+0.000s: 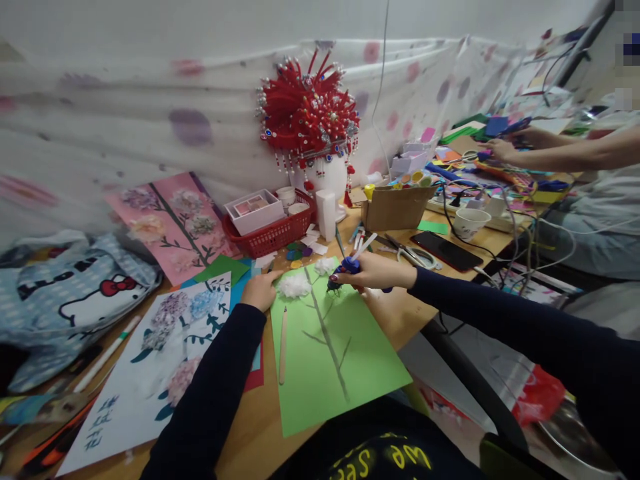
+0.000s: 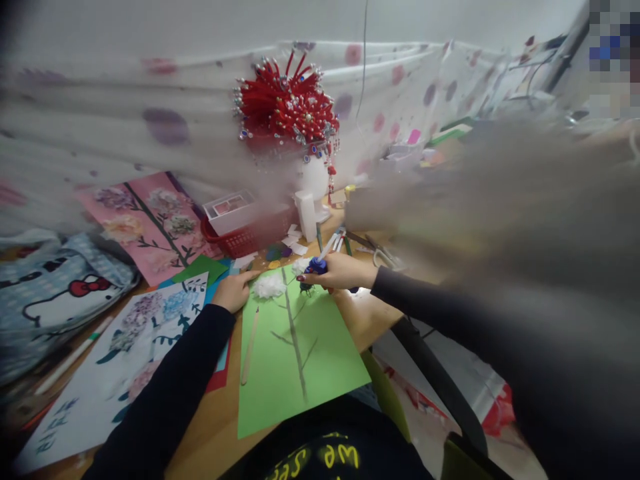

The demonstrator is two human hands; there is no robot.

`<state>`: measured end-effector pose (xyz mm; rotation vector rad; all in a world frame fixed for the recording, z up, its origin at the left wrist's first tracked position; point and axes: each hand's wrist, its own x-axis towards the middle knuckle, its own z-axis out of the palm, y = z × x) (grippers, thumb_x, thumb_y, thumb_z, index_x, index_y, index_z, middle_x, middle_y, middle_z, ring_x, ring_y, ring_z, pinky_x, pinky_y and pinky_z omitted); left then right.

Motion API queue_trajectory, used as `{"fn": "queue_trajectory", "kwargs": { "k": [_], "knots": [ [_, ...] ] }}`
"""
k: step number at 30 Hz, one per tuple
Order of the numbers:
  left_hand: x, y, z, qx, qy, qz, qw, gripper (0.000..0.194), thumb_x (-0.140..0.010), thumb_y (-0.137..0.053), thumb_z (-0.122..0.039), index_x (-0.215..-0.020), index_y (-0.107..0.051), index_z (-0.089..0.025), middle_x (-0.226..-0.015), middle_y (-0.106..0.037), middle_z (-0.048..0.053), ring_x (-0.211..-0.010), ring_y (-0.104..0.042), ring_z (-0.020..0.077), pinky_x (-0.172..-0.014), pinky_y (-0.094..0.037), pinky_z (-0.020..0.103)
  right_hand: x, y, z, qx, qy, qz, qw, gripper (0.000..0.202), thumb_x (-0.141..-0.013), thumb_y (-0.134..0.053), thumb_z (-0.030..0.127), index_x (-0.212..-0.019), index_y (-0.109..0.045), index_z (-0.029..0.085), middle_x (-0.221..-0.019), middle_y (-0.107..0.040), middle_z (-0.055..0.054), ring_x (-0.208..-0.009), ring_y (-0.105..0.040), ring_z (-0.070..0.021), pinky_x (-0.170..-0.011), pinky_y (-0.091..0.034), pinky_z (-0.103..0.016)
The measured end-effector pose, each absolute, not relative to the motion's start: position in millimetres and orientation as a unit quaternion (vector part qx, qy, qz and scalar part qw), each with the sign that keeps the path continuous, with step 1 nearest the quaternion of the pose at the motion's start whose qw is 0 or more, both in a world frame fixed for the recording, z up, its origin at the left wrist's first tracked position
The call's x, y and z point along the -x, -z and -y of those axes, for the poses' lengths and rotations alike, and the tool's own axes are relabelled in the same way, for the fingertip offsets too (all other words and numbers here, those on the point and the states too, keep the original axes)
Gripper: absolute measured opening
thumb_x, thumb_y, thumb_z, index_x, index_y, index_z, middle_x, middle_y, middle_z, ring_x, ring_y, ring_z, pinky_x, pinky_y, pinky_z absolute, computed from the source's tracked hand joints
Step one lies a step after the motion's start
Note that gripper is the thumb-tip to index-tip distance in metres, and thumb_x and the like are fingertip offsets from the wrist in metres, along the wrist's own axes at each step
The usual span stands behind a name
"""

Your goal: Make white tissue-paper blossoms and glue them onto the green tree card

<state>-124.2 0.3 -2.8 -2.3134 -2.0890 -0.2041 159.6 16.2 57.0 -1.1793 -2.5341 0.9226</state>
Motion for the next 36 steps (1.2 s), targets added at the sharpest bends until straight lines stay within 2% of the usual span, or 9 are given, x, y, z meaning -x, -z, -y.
{"fn": "queue_trajectory", "kwargs": {
  "k": [13,19,26,36],
  "knots": [
    [122.9,1.5,0.7,0.739,0.059,0.671,0.002,0.053,-0.076,-0.041,-0.006,-0.123,-0.059,-0.025,-0.114,-0.067,0.003,-0.102,-0.063,0.0207,-0.091,-0.048,0.031,-165.6,-59.1,-19.8,0.416,-0.305,0.851,0.103,0.052,-0.08,-0.047,0.065,-0.066,-0.06,0.017,-0.056,-0.065,-0.003,-0.054,-0.061,-0.0137,-0.056,-0.044,-0.024],
    [122.3,1.7,1.5,0.744,0.052,0.665,0.017,0.048,-0.081,-0.04,-0.011,-0.123,-0.059,-0.024,-0.111,-0.069,0.005,-0.095,-0.065,0.0209,-0.085,-0.049,0.032,-166.6,-62.5,-20.6,0.423,-0.307,0.848,0.09,0.053,-0.08,-0.047,0.064,-0.063,-0.061,0.016,-0.057,-0.066,-0.004,-0.053,-0.06,-0.0129,-0.054,-0.043,-0.023],
    [123.7,5.9,-1.1,0.742,0.067,0.666,0.012,0.047,-0.08,-0.042,-0.011,-0.122,-0.06,-0.024,-0.112,-0.068,0.006,-0.096,-0.065,0.0226,-0.086,-0.048,0.032,-169.2,-63.7,-22.5,0.424,-0.303,0.849,0.08,0.052,-0.081,-0.047,0.064,-0.066,-0.062,0.016,-0.057,-0.066,-0.003,-0.053,-0.059,-0.0118,-0.055,-0.043,-0.022],
    [123.4,5.6,-1.2,0.739,0.071,0.67,0.01,0.048,-0.081,-0.042,-0.011,-0.123,-0.059,-0.024,-0.111,-0.068,0.006,-0.096,-0.065,0.0218,-0.086,-0.049,0.031,-171.6,-69.9,-21.1,0.449,-0.281,0.845,0.07,0.055,-0.08,-0.047,0.064,-0.055,-0.06,0.017,-0.057,-0.066,-0.005,-0.053,-0.058,-0.0117,-0.059,-0.043,-0.024]
  ]
}}
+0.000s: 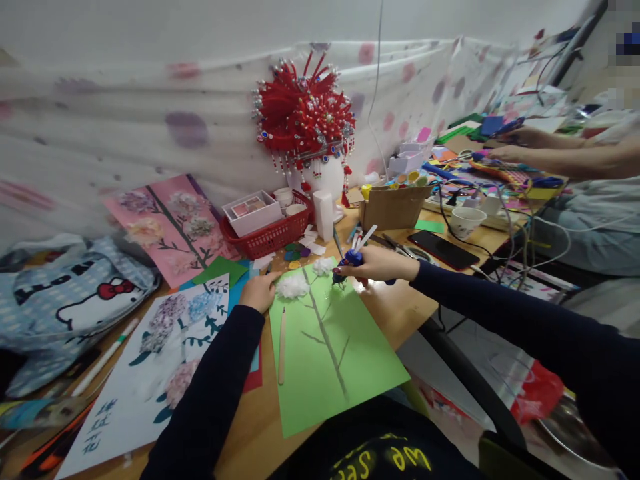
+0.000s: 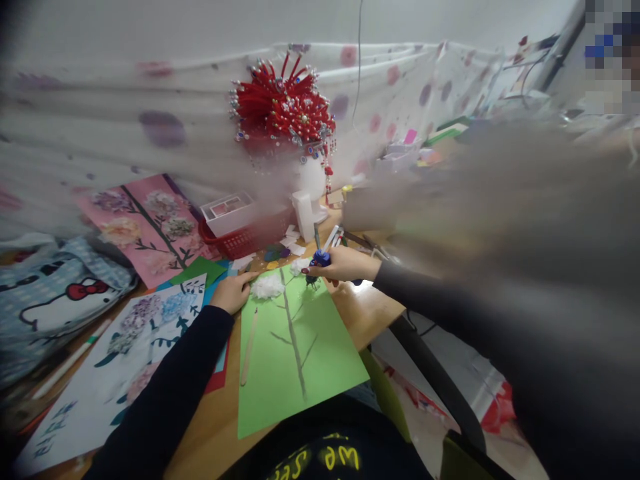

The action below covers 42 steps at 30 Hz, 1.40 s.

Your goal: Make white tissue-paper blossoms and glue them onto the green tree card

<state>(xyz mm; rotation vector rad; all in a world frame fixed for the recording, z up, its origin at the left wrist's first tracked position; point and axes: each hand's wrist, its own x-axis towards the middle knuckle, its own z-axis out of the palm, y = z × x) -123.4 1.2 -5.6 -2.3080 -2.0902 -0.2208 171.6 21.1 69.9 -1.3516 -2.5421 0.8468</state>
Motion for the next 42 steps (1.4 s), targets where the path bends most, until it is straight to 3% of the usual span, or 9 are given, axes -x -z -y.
{"fn": "queue_trajectory", "kwargs": {
  "k": [16,27,33,37,42],
  "knots": [
    [122.6,4.3,-0.8,0.747,0.053,0.662,0.011,0.046,-0.081,-0.044,-0.013,-0.124,-0.058,-0.023,-0.11,-0.068,0.008,-0.096,-0.064,0.0232,-0.084,-0.049,0.032,-179.1,-67.2,-21.0,0.456,-0.277,0.843,0.075,0.061,-0.077,-0.044,0.071,-0.059,-0.062,0.016,-0.058,-0.066,-0.006,-0.055,-0.059,-0.0134,-0.06,-0.044,-0.025],
    [124.6,7.3,-2.8,0.746,0.05,0.664,0.016,0.047,-0.081,-0.044,-0.014,-0.126,-0.057,-0.023,-0.113,-0.067,0.007,-0.097,-0.064,0.0226,-0.086,-0.048,0.031,-185.0,-72.3,-15.1,0.463,-0.292,0.833,0.077,0.055,-0.078,-0.046,0.068,-0.074,-0.065,0.016,-0.062,-0.068,-0.005,-0.059,-0.061,-0.0153,-0.061,-0.044,-0.025],
    [123.7,6.0,-1.2,0.748,0.045,0.662,0.019,0.047,-0.081,-0.043,-0.015,-0.126,-0.056,-0.023,-0.111,-0.068,0.008,-0.097,-0.063,0.0234,-0.085,-0.048,0.033,-187.3,-75.0,-8.6,0.472,-0.275,0.835,0.07,0.057,-0.077,-0.046,0.068,-0.065,-0.066,0.016,-0.06,-0.067,-0.005,-0.059,-0.06,-0.0155,-0.06,-0.044,-0.025],
    [123.1,6.0,0.1,0.748,0.048,0.662,0.022,0.047,-0.081,-0.044,-0.014,-0.126,-0.057,-0.022,-0.111,-0.067,0.009,-0.098,-0.063,0.0242,-0.086,-0.048,0.033,-185.8,-73.4,-6.9,0.468,-0.273,0.836,0.086,0.055,-0.078,-0.046,0.067,-0.078,-0.069,0.017,-0.061,-0.068,-0.005,-0.062,-0.062,-0.017,-0.061,-0.044,-0.026],
    [122.7,5.5,0.4,0.748,0.051,0.662,0.013,0.047,-0.082,-0.043,-0.014,-0.126,-0.057,-0.023,-0.111,-0.067,0.009,-0.096,-0.064,0.0234,-0.085,-0.048,0.032,-189.4,-78.0,-2.6,0.49,-0.28,0.823,0.064,0.055,-0.076,-0.049,0.068,-0.075,-0.069,0.018,-0.058,-0.067,-0.004,-0.052,-0.058,-0.0147,-0.052,-0.042,-0.024]
  ]
}}
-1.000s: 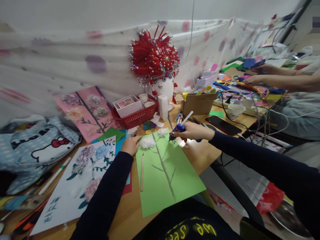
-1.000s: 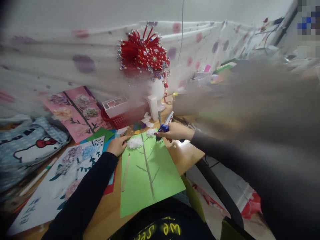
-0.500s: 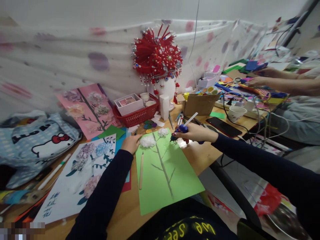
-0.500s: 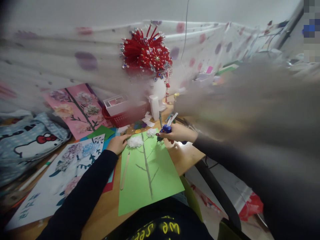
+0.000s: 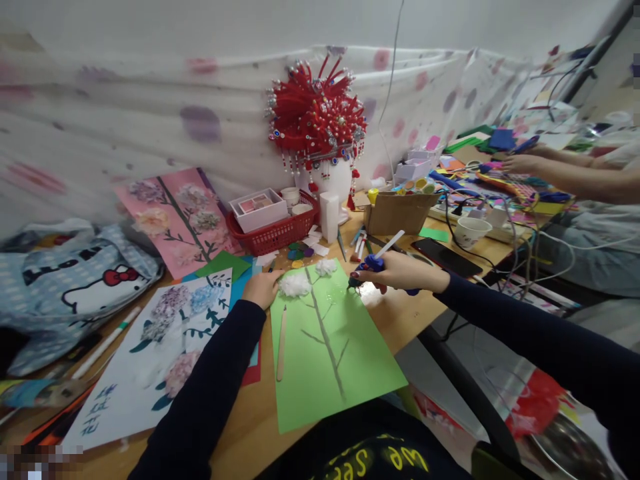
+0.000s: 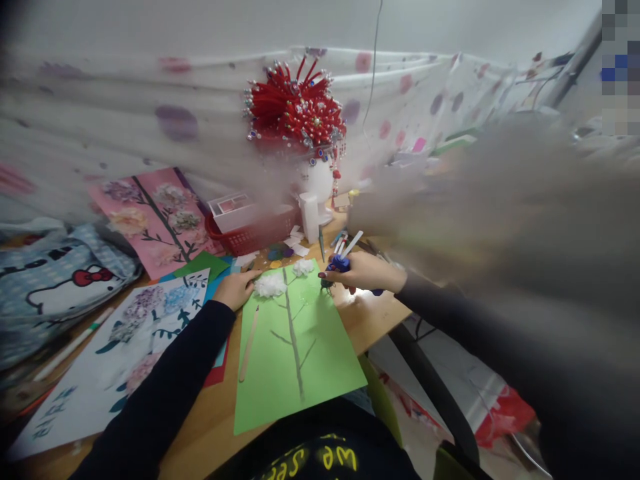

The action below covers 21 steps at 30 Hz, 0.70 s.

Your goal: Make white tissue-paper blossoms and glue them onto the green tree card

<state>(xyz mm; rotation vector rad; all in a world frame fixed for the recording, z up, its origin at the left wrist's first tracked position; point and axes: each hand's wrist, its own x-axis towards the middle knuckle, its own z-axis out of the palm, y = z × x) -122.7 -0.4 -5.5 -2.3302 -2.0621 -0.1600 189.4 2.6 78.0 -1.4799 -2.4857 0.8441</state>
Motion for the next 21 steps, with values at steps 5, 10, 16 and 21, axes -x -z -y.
{"fn": "queue_trajectory", "kwargs": {
  "k": [5,10,16,21],
  "knots": [
    [122.4,5.5,0.6,0.744,0.042,0.667,0.011,0.046,-0.082,-0.043,-0.015,-0.126,-0.056,-0.022,-0.116,-0.066,0.008,-0.098,-0.063,0.0239,-0.086,-0.047,0.033,-188.9,-78.6,2.8,0.478,-0.279,0.828,0.095,0.052,-0.079,-0.047,0.065,-0.08,-0.069,0.018,-0.059,-0.067,-0.004,-0.056,-0.06,-0.0149,-0.056,-0.043,-0.024],
    [123.2,7.5,-0.7,0.743,0.047,0.667,0.008,0.047,-0.082,-0.044,-0.014,-0.126,-0.056,-0.023,-0.114,-0.067,0.008,-0.098,-0.063,0.0234,-0.086,-0.047,0.033,-187.3,-76.6,9.9,0.479,-0.282,0.829,0.06,0.053,-0.08,-0.047,0.064,-0.083,-0.07,0.017,-0.055,-0.065,-0.003,-0.052,-0.058,-0.0143,-0.054,-0.041,-0.024],
    [125.7,11.1,-2.4,0.747,0.059,0.662,0.011,0.046,-0.082,-0.044,-0.016,-0.126,-0.056,-0.024,-0.107,-0.068,0.01,-0.094,-0.064,0.0251,-0.081,-0.048,0.034,-187.9,-73.8,14.8,0.493,-0.269,0.825,0.067,0.052,-0.08,-0.046,0.064,-0.072,-0.067,0.018,-0.058,-0.067,-0.003,-0.05,-0.056,-0.0134,-0.051,-0.04,-0.024],
    [125.4,9.7,-0.9,0.748,0.058,0.661,0.009,0.047,-0.082,-0.043,-0.016,-0.126,-0.056,-0.023,-0.107,-0.068,0.012,-0.095,-0.063,0.0258,-0.081,-0.048,0.034,-187.6,-75.6,18.2,0.49,-0.276,0.825,0.061,0.052,-0.08,-0.047,0.064,-0.062,-0.063,0.017,-0.059,-0.067,-0.004,-0.053,-0.059,-0.0147,-0.054,-0.041,-0.025]
  ]
}}
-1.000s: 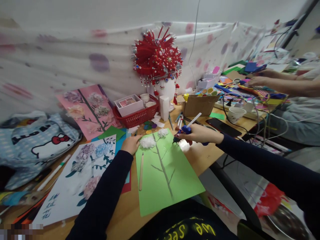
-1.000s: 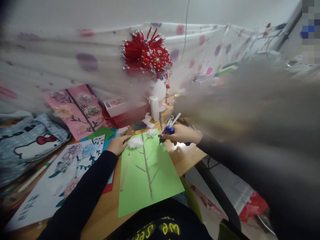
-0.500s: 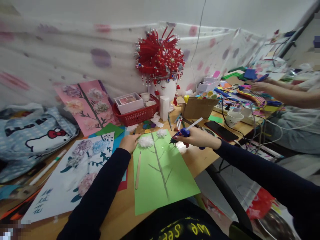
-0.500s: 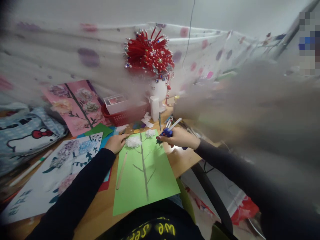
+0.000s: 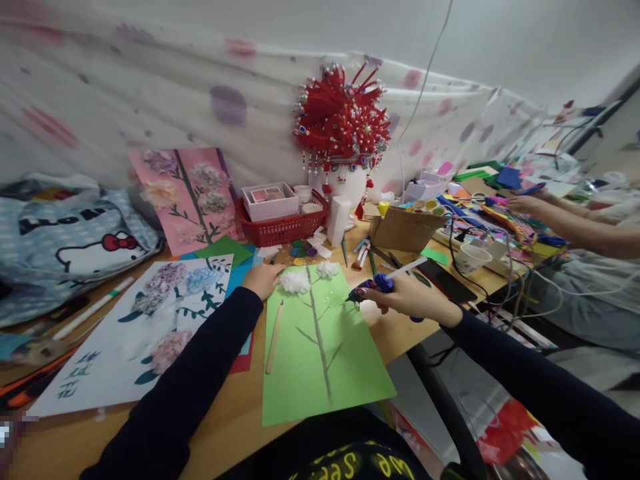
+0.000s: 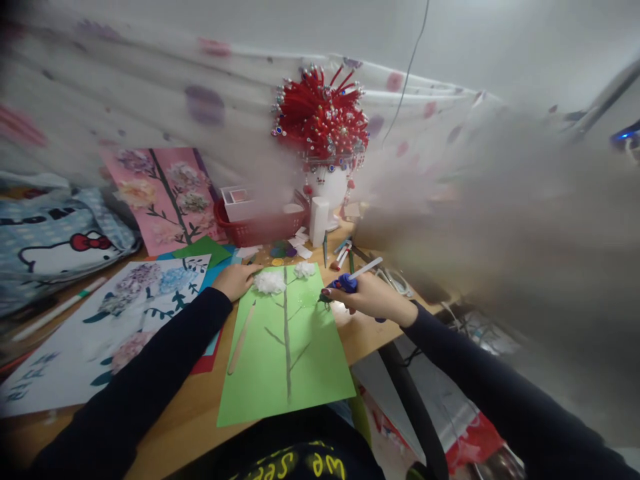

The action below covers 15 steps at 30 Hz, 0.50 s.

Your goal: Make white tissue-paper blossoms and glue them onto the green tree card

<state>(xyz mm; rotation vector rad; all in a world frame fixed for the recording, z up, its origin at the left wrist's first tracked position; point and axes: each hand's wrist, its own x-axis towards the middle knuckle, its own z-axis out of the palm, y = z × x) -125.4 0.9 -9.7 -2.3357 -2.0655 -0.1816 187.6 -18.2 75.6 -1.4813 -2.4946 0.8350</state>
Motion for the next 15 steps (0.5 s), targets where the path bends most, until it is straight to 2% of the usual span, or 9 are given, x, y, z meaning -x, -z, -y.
{"fn": "queue_trajectory", "kwargs": {
  "k": [3,8,15],
  "knots": [
    [125.2,9.0,-0.4,0.745,0.055,0.665,0.012,0.046,-0.082,-0.043,-0.016,-0.126,-0.057,-0.024,-0.107,-0.068,0.011,-0.095,-0.063,0.0253,-0.08,-0.047,0.033,-186.2,-76.2,18.7,0.491,-0.262,0.827,0.077,0.051,-0.081,-0.047,0.063,-0.063,-0.063,0.018,-0.06,-0.067,-0.003,-0.055,-0.059,-0.0149,-0.058,-0.042,-0.025],
    [125.5,9.9,-0.4,0.748,0.061,0.661,-0.003,0.046,-0.082,-0.043,-0.016,-0.126,-0.056,-0.022,-0.113,-0.066,0.01,-0.099,-0.061,0.0241,-0.086,-0.045,0.033,-188.1,-73.1,16.4,0.502,-0.262,0.822,0.055,0.053,-0.08,-0.047,0.064,-0.061,-0.063,0.018,-0.059,-0.067,-0.004,-0.056,-0.06,-0.0165,-0.058,-0.042,-0.027],
    [126.8,12.3,-1.3,0.749,0.073,0.658,-0.002,0.045,-0.082,-0.044,-0.016,-0.125,-0.057,-0.023,-0.113,-0.067,0.008,-0.1,-0.062,0.0238,-0.087,-0.045,0.032,-185.7,-70.7,15.0,0.487,-0.241,0.834,0.093,0.052,-0.083,-0.043,0.063,-0.067,-0.065,0.018,-0.061,-0.067,-0.004,-0.059,-0.061,-0.0166,-0.062,-0.043,-0.027]
  ]
}}
